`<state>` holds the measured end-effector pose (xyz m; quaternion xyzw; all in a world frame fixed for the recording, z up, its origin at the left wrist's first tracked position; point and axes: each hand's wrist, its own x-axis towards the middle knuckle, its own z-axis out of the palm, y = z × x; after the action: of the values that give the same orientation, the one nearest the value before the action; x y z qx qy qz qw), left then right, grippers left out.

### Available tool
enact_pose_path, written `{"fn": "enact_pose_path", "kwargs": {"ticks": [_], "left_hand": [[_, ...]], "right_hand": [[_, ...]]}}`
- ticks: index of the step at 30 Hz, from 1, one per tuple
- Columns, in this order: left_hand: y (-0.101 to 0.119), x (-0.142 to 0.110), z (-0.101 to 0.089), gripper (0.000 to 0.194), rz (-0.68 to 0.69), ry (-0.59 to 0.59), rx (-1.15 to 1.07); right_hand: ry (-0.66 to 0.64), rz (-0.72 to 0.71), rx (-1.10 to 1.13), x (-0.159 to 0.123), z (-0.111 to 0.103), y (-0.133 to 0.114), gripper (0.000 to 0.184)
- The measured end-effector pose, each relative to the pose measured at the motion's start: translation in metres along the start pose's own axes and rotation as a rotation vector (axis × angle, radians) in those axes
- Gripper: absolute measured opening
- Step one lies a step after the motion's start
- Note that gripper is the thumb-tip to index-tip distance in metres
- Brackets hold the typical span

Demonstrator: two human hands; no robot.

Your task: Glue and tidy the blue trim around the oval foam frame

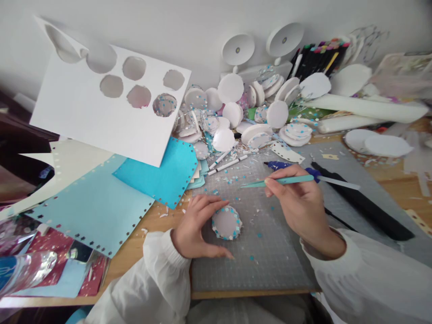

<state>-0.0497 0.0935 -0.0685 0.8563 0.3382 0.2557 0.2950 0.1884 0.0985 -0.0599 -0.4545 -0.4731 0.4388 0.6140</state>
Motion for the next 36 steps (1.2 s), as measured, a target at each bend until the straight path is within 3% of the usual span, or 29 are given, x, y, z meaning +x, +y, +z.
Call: {"fn": "enact_pose_path", "kwargs": {"ticks": [3, 6, 9, 12, 15, 18, 22, 27, 30, 36], "left_hand": [[-0.001, 0.001, 0.002, 0.072, -0.001, -0.031, 0.05], [0.0, 0.001, 0.0, 0.054, -0.037, 0.055, -0.107], [0.001, -0.002, -0.002, 0.055, -0.19, 0.188, -0.477], [0.001, -0.006, -0.002, 0.059, -0.311, 0.252, -0.778], [0.002, -0.007, 0.001, 0.061, -0.324, 0.257, -0.888], [0.002, -0.005, 0.003, 0.062, -0.276, 0.221, -0.888], [0.003, -0.003, 0.003, 0.064, -0.252, 0.205, -0.858], [0.002, -0.003, 0.0, 0.064, -0.301, 0.26, -0.838], [0.001, -0.002, 0.0, 0.064, -0.289, 0.273, -0.83], [0.001, -0.001, 0.003, 0.066, -0.248, 0.26, -0.816]], "right_hand": [[-0.042, 0.046, 0.095, 0.001, 0.001, -0.004, 0.008], [-0.12, 0.173, 0.237, 0.003, 0.002, -0.009, 0.021], [-0.254, 0.337, 0.305, 0.004, 0.004, -0.012, 0.022], [-0.437, 0.473, 0.229, 0.0, 0.006, -0.011, 0.023], [-0.606, 0.566, 0.133, -0.008, 0.011, -0.011, 0.032], [-0.693, 0.59, 0.102, -0.015, 0.015, -0.011, 0.033], [-0.658, 0.561, 0.196, -0.016, 0.014, -0.013, 0.027], [-0.417, 0.487, 0.387, -0.003, 0.002, -0.017, 0.023], [-0.349, 0.458, 0.356, -0.001, 0.0, -0.018, 0.026], [-0.662, 0.514, 0.048, -0.017, 0.016, -0.011, 0.034]]}}
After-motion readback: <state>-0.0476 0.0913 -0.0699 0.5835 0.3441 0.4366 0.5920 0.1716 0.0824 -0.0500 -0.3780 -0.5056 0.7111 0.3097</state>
